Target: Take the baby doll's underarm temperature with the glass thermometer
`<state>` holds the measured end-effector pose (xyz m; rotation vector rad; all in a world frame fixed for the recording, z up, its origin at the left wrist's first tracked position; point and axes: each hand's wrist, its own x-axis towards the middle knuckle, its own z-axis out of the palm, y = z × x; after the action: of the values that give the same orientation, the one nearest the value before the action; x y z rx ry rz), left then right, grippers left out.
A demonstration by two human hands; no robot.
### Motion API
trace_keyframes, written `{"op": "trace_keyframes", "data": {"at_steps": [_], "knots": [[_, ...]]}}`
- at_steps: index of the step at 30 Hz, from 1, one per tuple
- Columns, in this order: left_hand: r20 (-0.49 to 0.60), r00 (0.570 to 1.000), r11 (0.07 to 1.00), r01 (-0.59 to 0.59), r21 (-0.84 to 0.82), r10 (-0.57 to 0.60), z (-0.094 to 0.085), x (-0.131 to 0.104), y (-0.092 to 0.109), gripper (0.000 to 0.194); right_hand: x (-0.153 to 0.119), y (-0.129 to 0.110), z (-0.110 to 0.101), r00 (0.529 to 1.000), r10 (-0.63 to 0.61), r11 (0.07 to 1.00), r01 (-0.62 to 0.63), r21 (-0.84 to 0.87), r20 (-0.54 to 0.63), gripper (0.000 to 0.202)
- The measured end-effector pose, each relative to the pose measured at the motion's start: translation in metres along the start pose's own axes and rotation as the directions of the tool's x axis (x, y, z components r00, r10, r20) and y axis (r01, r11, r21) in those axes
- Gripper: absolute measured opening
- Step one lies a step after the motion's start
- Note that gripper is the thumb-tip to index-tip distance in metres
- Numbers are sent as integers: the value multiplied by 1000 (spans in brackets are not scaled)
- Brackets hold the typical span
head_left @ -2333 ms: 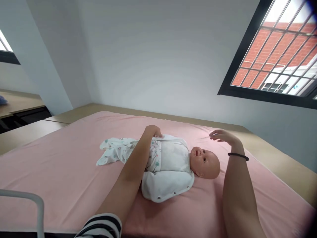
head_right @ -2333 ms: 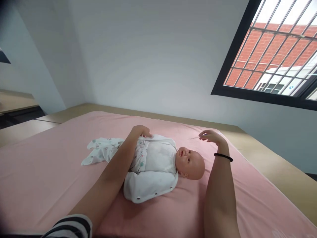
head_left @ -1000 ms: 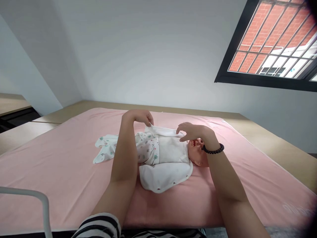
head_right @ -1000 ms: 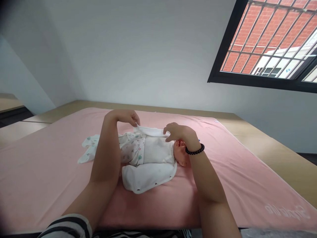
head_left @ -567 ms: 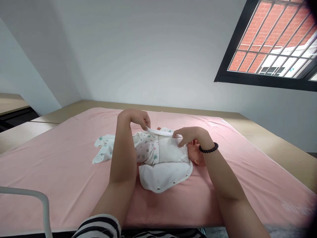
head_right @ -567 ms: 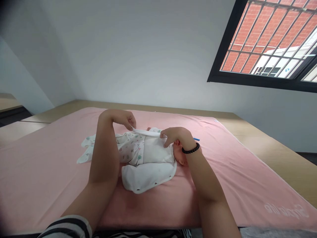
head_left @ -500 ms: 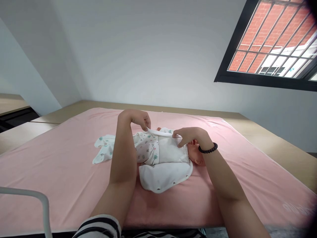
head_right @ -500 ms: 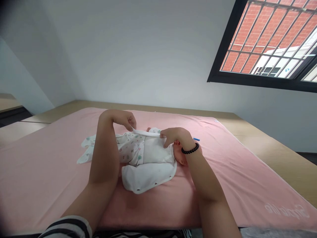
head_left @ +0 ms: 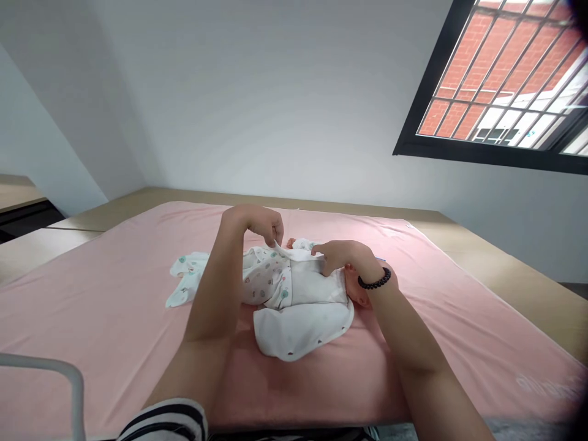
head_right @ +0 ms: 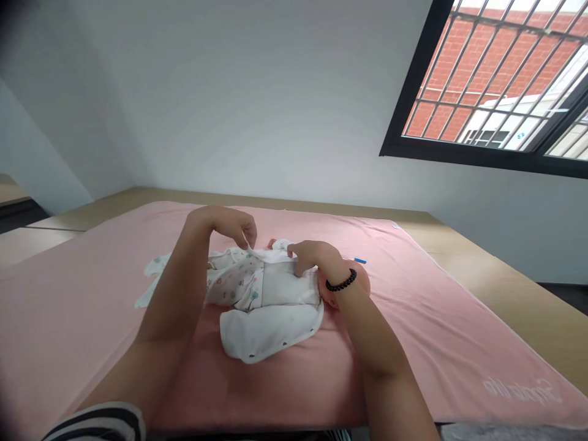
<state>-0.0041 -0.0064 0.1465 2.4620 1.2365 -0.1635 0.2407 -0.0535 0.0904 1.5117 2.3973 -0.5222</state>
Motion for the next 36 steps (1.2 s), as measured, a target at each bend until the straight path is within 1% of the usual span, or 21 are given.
{"op": "trace_keyframes", "data": {"at_steps": [2, 3, 4, 6, 8, 10, 13, 16, 20, 21, 22, 23, 24, 25, 26, 27, 28, 29, 30, 32, 36], "knots": [[162, 986, 998, -32, 52, 23, 1, 5, 2, 16, 1, 2, 1, 999, -21, 999, 20, -37, -24, 33], [196, 979, 994, -70, 79, 53, 4, 6, 2, 19, 1, 3, 1, 998, -35, 998, 32, -56, -43, 34], [171, 980, 987, -122, 100, 104, 9, 5, 0, 21, 2, 4, 3, 997, -51, 996, 47, -73, -60, 35], [3, 968, 958, -250, 137, 252, 24, 1, -7, 25, 3, 5, 6, 993, -92, 992, 84, -99, -76, 33], [-152, 912, 916, -350, 197, 381, 44, -5, -20, 27, 1, 5, 10, 988, -128, 987, 119, -105, -81, 31], [-241, 863, 884, -377, 275, 443, 65, -12, -34, 26, -5, 3, 14, 987, -129, 987, 118, -110, -95, 32], [-336, 795, 851, -396, 344, 506, 95, -21, -52, 21, -22, -2, 21, 989, -83, 984, 63, -166, -119, 30], [-391, 712, 808, -457, 373, 583, 116, -29, -58, 18, -37, -7, 35, 963, -145, 947, 68, -315, -229, 16], [-418, 604, 734, -539, 414, 679, 133, -39, -54, 15, -43, -5, 65, 865, -287, 868, 52, -494, -412, 20], [-425, 559, 703, -560, 439, 712, 138, -42, -52, 18, -43, -4, 73, 836, -307, 861, 40, -508, -455, 19], [-436, 501, 664, -582, 469, 747, 143, -45, -50, 22, -44, -2, 81, 800, -328, 858, 31, -512, -503, 18], [-445, 429, 615, -610, 499, 786, 149, -49, -48, 26, -46, 0, 89, 747, -354, 861, 25, -507, -563, 16], [-444, 354, 559, -641, 525, 823, 155, -53, -46, 28, -47, 2, 97, 670, -386, 867, 29, -498, -634, 15], [-434, 287, 503, -672, 544, 854, 162, -57, -42, 30, -50, 5, 105, 571, -426, 871, 47, -490, -702, 16], [-410, 236, 446, -703, 554, 881, 169, -61, -39, 30, -52, 8, 112, 461, -474, 864, 79, -497, -750, 21], [-374, 206, 397, -726, 561, 904, 176, -65, -34, 28, -55, 12, 119, 353, -538, 837, 120, -534, -765, 26], [-327, 189, 352, -745, 566, 926, 182, -68, -30, 25, -57, 17, 125, 263, -617, 786, 157, -598, -742, 28], [-278, 181, 314, -761, 568, 943, 188, -70, -26, 21, -60, 21, 131, 202, -701, 713, 185, -676, -684, 27], [-240, 177, 286, -770, 570, 955, 192, -70, -23, 17, -62, 26, 136, 170, -775, 632, 203, -748, -608, 25], [-217, 170, 266, -773, 576, 961, 197, -70, -19, 12, -64, 33, 144, 158, -857, 516, 236, -824, -491, 22], [-293, 180, 328, -727, 603, 939, 197, -65, -24, 15, -64, 39, 153, 228, -869, 495, 358, -792, -440, 29]]}}
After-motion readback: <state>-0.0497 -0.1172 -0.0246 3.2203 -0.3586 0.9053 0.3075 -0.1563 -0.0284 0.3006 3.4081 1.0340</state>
